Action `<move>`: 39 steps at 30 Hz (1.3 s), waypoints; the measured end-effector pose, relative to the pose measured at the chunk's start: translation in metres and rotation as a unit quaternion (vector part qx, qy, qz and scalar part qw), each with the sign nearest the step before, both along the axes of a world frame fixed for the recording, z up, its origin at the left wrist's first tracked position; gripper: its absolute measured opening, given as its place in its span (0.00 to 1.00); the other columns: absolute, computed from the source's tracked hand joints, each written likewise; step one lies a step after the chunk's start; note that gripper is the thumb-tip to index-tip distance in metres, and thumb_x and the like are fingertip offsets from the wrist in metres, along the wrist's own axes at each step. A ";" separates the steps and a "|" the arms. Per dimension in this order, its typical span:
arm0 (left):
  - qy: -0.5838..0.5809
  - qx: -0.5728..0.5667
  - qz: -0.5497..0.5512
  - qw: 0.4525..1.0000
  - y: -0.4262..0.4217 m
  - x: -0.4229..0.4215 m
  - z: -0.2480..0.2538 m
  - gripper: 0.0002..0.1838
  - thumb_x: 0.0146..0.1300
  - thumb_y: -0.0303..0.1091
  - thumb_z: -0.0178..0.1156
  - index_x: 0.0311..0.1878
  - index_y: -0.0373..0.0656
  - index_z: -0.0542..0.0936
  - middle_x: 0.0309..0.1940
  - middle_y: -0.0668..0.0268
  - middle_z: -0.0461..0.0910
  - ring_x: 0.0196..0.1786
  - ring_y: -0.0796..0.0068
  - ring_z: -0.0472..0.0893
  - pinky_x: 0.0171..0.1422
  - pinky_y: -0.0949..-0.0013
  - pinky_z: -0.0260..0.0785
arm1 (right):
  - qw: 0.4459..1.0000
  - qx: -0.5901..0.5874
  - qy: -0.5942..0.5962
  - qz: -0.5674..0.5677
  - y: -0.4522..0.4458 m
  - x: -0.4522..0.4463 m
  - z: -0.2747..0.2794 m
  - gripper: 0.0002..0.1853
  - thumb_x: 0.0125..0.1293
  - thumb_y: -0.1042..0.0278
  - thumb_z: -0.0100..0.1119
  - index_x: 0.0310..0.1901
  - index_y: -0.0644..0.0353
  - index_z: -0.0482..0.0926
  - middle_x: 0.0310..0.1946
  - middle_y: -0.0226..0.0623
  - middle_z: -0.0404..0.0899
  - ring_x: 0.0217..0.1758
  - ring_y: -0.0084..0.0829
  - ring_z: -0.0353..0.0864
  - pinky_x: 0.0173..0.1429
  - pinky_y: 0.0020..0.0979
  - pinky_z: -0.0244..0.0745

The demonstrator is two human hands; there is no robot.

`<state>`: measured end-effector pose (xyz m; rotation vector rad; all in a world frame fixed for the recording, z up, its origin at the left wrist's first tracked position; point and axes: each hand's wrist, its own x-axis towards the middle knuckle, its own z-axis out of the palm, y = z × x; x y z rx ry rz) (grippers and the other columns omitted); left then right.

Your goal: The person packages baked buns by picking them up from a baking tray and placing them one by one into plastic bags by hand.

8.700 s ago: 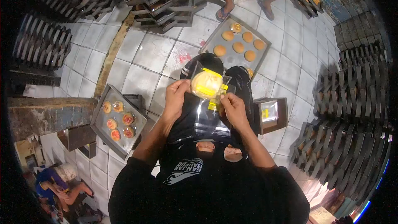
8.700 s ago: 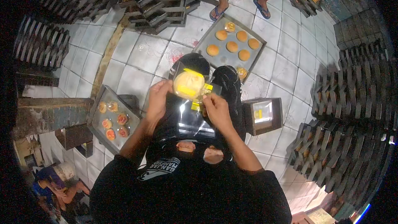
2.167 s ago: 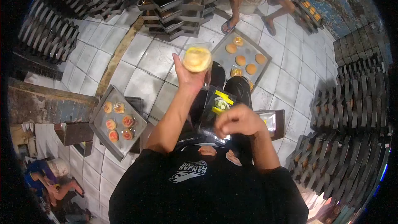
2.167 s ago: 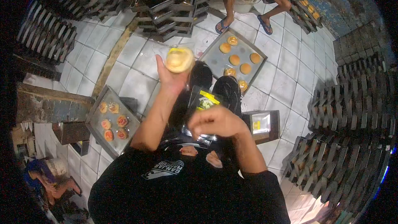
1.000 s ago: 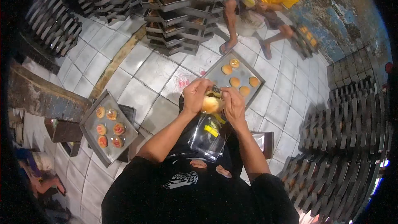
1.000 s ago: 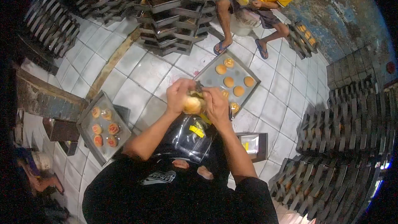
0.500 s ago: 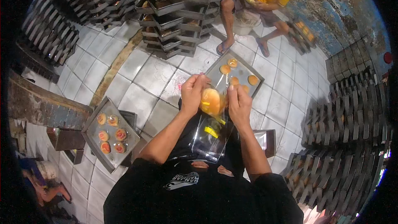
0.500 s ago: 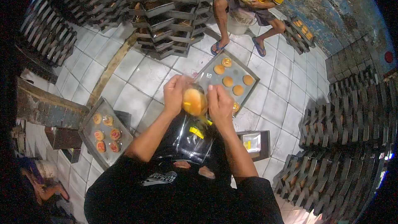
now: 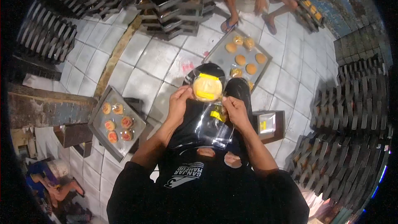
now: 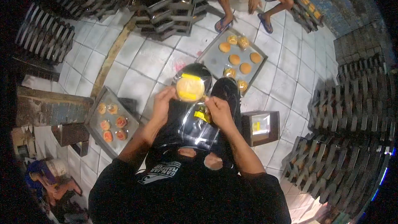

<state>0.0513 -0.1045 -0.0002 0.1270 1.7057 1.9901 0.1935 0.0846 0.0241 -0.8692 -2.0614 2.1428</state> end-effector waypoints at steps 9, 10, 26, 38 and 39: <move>0.078 0.087 -0.022 0.993 0.052 -0.005 0.018 0.14 0.72 0.29 0.63 0.58 0.34 0.81 0.55 0.61 0.83 0.52 0.77 0.81 0.60 0.71 0.72 | 0.986 0.053 0.127 -0.100 0.009 -0.020 0.034 0.30 0.68 0.65 0.71 0.67 0.67 0.71 0.52 0.41 0.82 0.53 0.30 0.84 0.53 0.32 0.81; 0.076 0.085 -0.025 0.993 0.053 -0.004 0.021 0.14 0.72 0.29 0.63 0.58 0.34 0.81 0.55 0.61 0.83 0.52 0.77 0.81 0.60 0.71 0.72 | 0.977 0.166 0.062 -0.117 0.026 -0.027 0.031 0.31 0.68 0.66 0.70 0.68 0.67 0.70 0.54 0.44 0.82 0.56 0.33 0.83 0.59 0.33 0.79; 0.645 -0.102 -0.264 0.710 0.015 0.029 0.040 0.16 0.60 0.26 0.67 0.53 0.46 0.88 0.74 0.52 0.71 0.75 0.41 0.69 0.74 0.49 0.69 | 0.881 0.437 0.138 0.122 0.029 0.041 0.074 0.25 0.58 0.61 0.76 0.55 0.62 0.81 0.53 0.46 0.80 0.56 0.47 0.78 0.61 0.42 0.74; 0.000 0.016 -0.144 0.989 0.059 -0.014 0.073 0.15 0.78 0.41 0.58 0.42 0.38 0.81 0.29 0.62 0.84 0.33 0.75 0.84 0.35 0.71 0.74 | 0.972 -0.121 -0.049 -0.196 0.225 0.056 -0.152 0.20 0.66 0.58 0.68 0.53 0.62 0.83 0.39 0.37 0.87 0.42 0.35 0.87 0.49 0.37 0.84; -0.031 0.009 -0.065 0.997 0.069 -0.017 0.075 0.16 0.79 0.43 0.56 0.45 0.37 0.80 0.31 0.61 0.84 0.34 0.73 0.84 0.36 0.70 0.75 | 0.979 -0.081 -0.173 -0.071 0.224 0.054 -0.159 0.19 0.66 0.60 0.68 0.54 0.61 0.84 0.39 0.36 0.87 0.40 0.32 0.86 0.47 0.35 0.84</move>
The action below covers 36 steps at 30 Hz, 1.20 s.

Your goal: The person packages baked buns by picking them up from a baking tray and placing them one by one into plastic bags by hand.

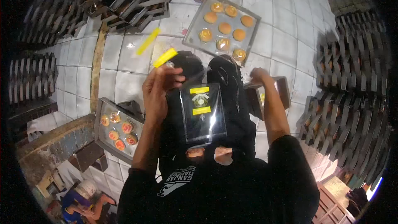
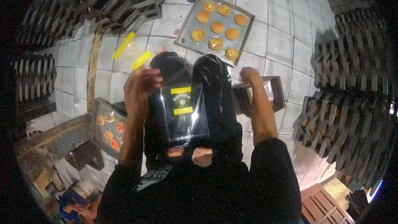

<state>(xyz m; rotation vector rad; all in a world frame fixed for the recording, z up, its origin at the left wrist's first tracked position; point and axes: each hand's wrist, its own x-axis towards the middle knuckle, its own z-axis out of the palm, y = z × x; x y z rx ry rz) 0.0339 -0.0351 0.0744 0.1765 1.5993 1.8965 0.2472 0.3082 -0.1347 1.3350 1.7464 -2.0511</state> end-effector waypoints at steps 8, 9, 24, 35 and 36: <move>0.083 -0.180 0.049 0.979 0.036 -0.010 -0.039 0.16 0.80 0.40 0.53 0.47 0.33 0.77 0.26 0.58 0.83 0.26 0.73 0.82 0.34 0.70 0.75 | 0.982 0.109 -0.019 0.155 0.103 -0.048 -0.170 0.16 0.68 0.64 0.67 0.53 0.65 0.84 0.40 0.34 0.87 0.35 0.28 0.85 0.40 0.31 0.83; 0.081 -0.194 0.041 0.977 0.036 -0.011 -0.047 0.16 0.80 0.40 0.53 0.47 0.33 0.77 0.26 0.58 0.83 0.26 0.73 0.82 0.34 0.70 0.75 | 0.985 0.126 0.005 0.115 0.116 -0.055 -0.184 0.18 0.67 0.64 0.67 0.54 0.65 0.83 0.45 0.38 0.86 0.41 0.30 0.85 0.44 0.31 0.83; 0.026 -0.200 -0.016 0.979 -0.053 -0.010 -0.065 0.18 0.77 0.40 0.58 0.60 0.38 0.77 0.37 0.61 0.84 0.29 0.74 0.82 0.34 0.70 0.75 | 0.914 0.325 -0.188 -0.154 0.225 -0.141 -0.376 0.25 0.66 0.53 0.65 0.60 0.56 0.76 0.49 0.50 0.87 0.46 0.49 0.87 0.48 0.49 0.81; 0.131 -0.136 0.067 0.980 0.039 -0.023 -0.065 0.11 0.79 0.34 0.50 0.54 0.39 0.78 0.34 0.68 0.75 0.31 0.78 0.72 0.35 0.74 0.67 | 0.919 -0.093 0.211 -0.320 0.108 -0.123 -0.146 0.32 0.69 0.60 0.71 0.70 0.61 0.70 0.63 0.40 0.77 0.59 0.40 0.81 0.59 0.51 0.82; 0.126 -0.141 0.087 0.978 0.040 -0.021 -0.062 0.11 0.80 0.36 0.51 0.51 0.40 0.78 0.30 0.71 0.73 0.29 0.81 0.70 0.33 0.76 0.65 | 0.875 -0.172 0.298 -0.341 0.092 -0.112 -0.102 0.32 0.69 0.64 0.70 0.71 0.60 0.68 0.61 0.40 0.78 0.62 0.44 0.81 0.63 0.56 0.82</move>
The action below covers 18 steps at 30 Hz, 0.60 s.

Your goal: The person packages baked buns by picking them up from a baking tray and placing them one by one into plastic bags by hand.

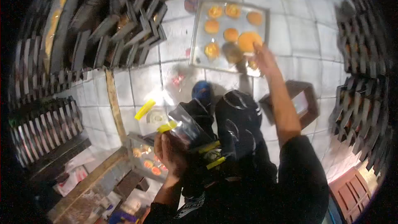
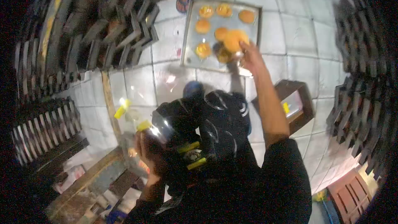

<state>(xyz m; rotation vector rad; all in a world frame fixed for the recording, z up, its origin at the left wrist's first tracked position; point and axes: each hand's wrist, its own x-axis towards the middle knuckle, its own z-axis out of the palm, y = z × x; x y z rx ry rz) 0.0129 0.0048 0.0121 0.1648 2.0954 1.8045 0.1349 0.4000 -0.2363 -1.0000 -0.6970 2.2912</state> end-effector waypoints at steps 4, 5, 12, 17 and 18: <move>-0.120 0.046 -0.013 0.992 -0.007 -0.003 0.011 0.11 0.80 0.40 0.53 0.48 0.42 0.78 0.33 0.66 0.81 0.32 0.78 0.79 0.36 0.72 0.73 | 0.979 -0.049 0.194 0.040 -0.061 0.038 0.145 0.30 0.75 0.61 0.62 0.72 0.63 0.66 0.69 0.49 0.73 0.73 0.51 0.74 0.72 0.62 0.74; -0.197 0.177 -0.012 0.964 -0.011 -0.006 0.013 0.13 0.80 0.40 0.53 0.50 0.39 0.76 0.40 0.60 0.85 0.39 0.70 0.85 0.44 0.66 0.80 | 0.980 -0.009 0.188 0.060 -0.083 0.046 0.187 0.31 0.74 0.60 0.64 0.72 0.62 0.65 0.68 0.47 0.75 0.70 0.47 0.77 0.72 0.53 0.77; -0.296 0.281 0.008 0.913 0.006 -0.014 0.036 0.13 0.73 0.33 0.62 0.53 0.35 0.75 0.49 0.55 0.83 0.49 0.58 0.87 0.52 0.58 0.84 | 0.736 0.632 -0.037 0.242 -0.267 0.069 0.361 0.25 0.56 0.77 0.74 0.57 0.61 0.80 0.56 0.42 0.80 0.61 0.41 0.81 0.64 0.38 0.77; -0.308 0.249 -0.076 0.915 0.027 0.036 0.063 0.16 0.72 0.42 0.62 0.52 0.40 0.80 0.44 0.63 0.84 0.45 0.67 0.87 0.45 0.62 0.82 | 0.586 0.796 -0.140 0.060 -0.282 0.061 0.324 0.28 0.45 0.85 0.71 0.53 0.62 0.81 0.55 0.47 0.80 0.60 0.51 0.81 0.62 0.44 0.80; -0.339 0.243 -0.131 0.900 0.020 0.039 0.067 0.17 0.72 0.47 0.60 0.53 0.45 0.81 0.48 0.66 0.85 0.47 0.71 0.86 0.44 0.64 0.80 | 0.578 0.801 -0.141 0.068 -0.283 0.059 0.330 0.28 0.45 0.85 0.71 0.53 0.62 0.81 0.55 0.47 0.80 0.60 0.51 0.81 0.62 0.44 0.80</move>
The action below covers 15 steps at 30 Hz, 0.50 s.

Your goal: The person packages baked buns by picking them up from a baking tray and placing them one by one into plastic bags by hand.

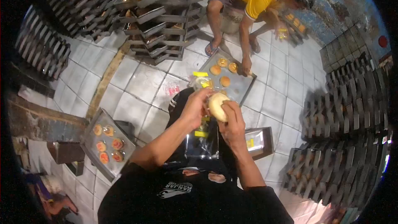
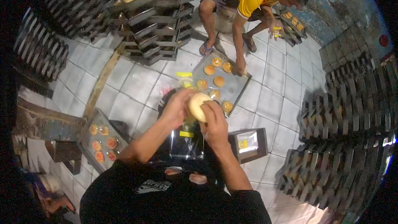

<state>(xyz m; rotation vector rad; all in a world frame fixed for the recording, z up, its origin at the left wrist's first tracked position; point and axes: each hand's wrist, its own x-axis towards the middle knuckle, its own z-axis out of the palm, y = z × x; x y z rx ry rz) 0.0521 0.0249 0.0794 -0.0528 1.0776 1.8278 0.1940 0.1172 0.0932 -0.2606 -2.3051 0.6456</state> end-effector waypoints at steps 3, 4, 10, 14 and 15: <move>-0.087 0.053 0.030 0.994 -0.019 0.017 0.010 0.19 0.75 0.47 0.58 0.58 0.45 0.81 0.53 0.65 0.85 0.55 0.72 0.84 0.59 0.62 0.77 | 1.000 0.029 0.003 0.008 -0.020 -0.005 0.012 0.26 0.51 0.81 0.71 0.56 0.63 0.80 0.55 0.49 0.80 0.60 0.51 0.80 0.67 0.48 0.75; -0.102 0.059 0.069 0.991 -0.023 0.014 0.006 0.19 0.78 0.42 0.52 0.61 0.39 0.79 0.54 0.60 0.84 0.60 0.66 0.82 0.71 0.60 0.71 | 0.999 0.019 -0.024 0.019 -0.027 -0.011 0.013 0.27 0.54 0.79 0.70 0.58 0.62 0.79 0.56 0.49 0.80 0.62 0.50 0.80 0.70 0.51 0.71; -0.006 0.070 0.111 0.991 -0.049 0.007 -0.017 0.25 0.80 0.50 0.45 0.65 0.40 0.75 0.60 0.56 0.81 0.63 0.57 0.81 0.72 0.55 0.70 | 0.990 0.009 -0.103 0.099 -0.061 -0.039 -0.038 0.32 0.64 0.77 0.59 0.71 0.67 0.68 0.71 0.54 0.70 0.78 0.51 0.66 0.81 0.58 0.53; 0.080 0.105 0.138 0.982 -0.051 0.010 -0.017 0.26 0.81 0.49 0.47 0.71 0.41 0.70 0.65 0.58 0.77 0.67 0.60 0.77 0.74 0.54 0.69 | 0.984 0.038 -0.135 0.112 -0.043 -0.037 -0.012 0.33 0.64 0.77 0.57 0.72 0.68 0.66 0.73 0.53 0.68 0.80 0.51 0.63 0.82 0.58 0.53; -0.048 0.223 0.107 0.968 -0.053 -0.010 -0.016 0.25 0.80 0.45 0.52 0.72 0.41 0.69 0.66 0.60 0.76 0.68 0.62 0.76 0.74 0.55 0.69 | 0.980 0.033 -0.143 0.136 -0.040 -0.040 -0.009 0.33 0.63 0.78 0.58 0.72 0.68 0.67 0.73 0.52 0.68 0.80 0.51 0.63 0.81 0.58 0.54</move>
